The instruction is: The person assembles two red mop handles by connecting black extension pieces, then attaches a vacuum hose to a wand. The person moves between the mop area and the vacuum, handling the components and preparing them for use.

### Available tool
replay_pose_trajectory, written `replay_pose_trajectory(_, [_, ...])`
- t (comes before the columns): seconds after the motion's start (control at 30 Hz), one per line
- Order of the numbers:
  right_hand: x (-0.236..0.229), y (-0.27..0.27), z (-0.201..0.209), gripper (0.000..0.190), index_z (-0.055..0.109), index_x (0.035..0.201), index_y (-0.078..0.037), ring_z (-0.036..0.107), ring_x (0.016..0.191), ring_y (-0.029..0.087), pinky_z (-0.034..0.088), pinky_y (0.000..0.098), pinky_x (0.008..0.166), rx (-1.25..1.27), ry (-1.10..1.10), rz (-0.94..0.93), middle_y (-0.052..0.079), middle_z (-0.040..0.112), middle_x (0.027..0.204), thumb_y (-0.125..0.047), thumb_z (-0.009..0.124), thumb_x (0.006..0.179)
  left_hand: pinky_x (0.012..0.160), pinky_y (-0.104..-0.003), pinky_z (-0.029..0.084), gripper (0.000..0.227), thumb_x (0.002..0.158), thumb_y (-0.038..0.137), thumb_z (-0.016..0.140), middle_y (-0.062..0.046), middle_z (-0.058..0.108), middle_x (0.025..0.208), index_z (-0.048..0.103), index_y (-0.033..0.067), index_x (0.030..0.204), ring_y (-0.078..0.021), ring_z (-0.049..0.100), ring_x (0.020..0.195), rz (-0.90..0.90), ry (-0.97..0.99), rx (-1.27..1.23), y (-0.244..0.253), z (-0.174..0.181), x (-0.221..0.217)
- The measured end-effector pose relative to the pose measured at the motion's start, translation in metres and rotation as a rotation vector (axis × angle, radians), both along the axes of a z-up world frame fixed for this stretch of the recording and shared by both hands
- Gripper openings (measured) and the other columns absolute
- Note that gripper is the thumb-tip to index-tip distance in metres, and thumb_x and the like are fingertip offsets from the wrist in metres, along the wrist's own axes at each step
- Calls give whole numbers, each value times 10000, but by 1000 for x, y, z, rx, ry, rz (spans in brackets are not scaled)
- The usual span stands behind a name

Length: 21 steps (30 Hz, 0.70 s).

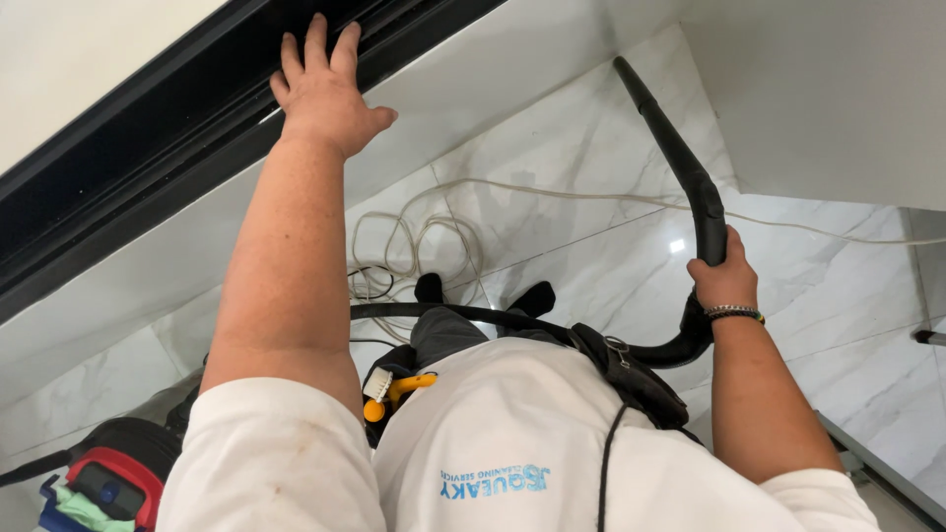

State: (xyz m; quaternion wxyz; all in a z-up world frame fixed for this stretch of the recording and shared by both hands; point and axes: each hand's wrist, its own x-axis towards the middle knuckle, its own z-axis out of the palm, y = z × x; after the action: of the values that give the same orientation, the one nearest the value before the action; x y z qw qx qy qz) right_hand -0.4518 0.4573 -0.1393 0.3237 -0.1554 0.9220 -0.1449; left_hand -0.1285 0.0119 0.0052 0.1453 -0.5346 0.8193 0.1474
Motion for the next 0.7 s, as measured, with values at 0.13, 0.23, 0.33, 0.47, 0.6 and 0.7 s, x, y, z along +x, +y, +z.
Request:
replay_pose_trajectory(0.13, [7, -25, 20, 867, 372, 1620, -188, 684, 1102, 351, 530, 427, 965, 4, -15, -89, 229, 670, 1256, -199, 670, 805, 1215, -660, 123, 1081, 781, 421, 850, -135, 61, 1694, 213, 253, 1638, -459, 14, 1533, -10, 11, 4, -2, 2, -1])
replay_pose_trajectory(0.23, [4, -24, 18, 845, 382, 1617, -181, 701, 1075, 349, 543, 427, 947, -10, -31, -151, 220, 682, 1244, -207, 653, 816, 1212, -661, 122, 1083, 777, 424, 853, -130, 59, 1696, 213, 245, 1632, -455, 11, 1534, -7, 2, 16, 1, 1, 0])
replay_pose_trajectory(0.33, [-13, -15, -8, 853, 388, 1601, -144, 680, 1113, 347, 523, 412, 968, -26, 35, -97, 233, 674, 1248, -192, 683, 802, 1213, -664, 131, 1081, 777, 417, 854, -132, 69, 1699, 221, 242, 1636, -460, 19, 1537, -11, 15, 1, -2, 0, 1])
replay_pose_trajectory(0.47, [-39, -28, -14, 849, 390, 1600, -119, 666, 1154, 350, 518, 408, 992, -91, 97, -103, 243, 664, 1285, -206, 719, 822, 1210, -658, 116, 1083, 772, 423, 855, -140, 74, 1693, 224, 236, 1633, -466, 14, 1529, -19, 14, -1, -1, -4, 1])
replay_pose_trajectory(0.6, [-56, -59, -14, 844, 360, 1609, -130, 666, 1162, 343, 514, 418, 990, -63, 56, -128, 224, 655, 1310, -169, 689, 833, 1215, -648, 118, 1086, 770, 427, 851, -137, 81, 1697, 224, 229, 1634, -462, 23, 1532, -13, 6, -9, -2, 2, 0])
replay_pose_trajectory(0.7, [-51, -76, 1, 848, 344, 1622, -138, 672, 1151, 342, 522, 418, 986, -64, 25, -124, 225, 654, 1302, -155, 675, 841, 1222, -640, 114, 1084, 763, 429, 850, -126, 75, 1697, 223, 237, 1627, -452, 21, 1536, 6, -50, 25, 2, 4, -2])
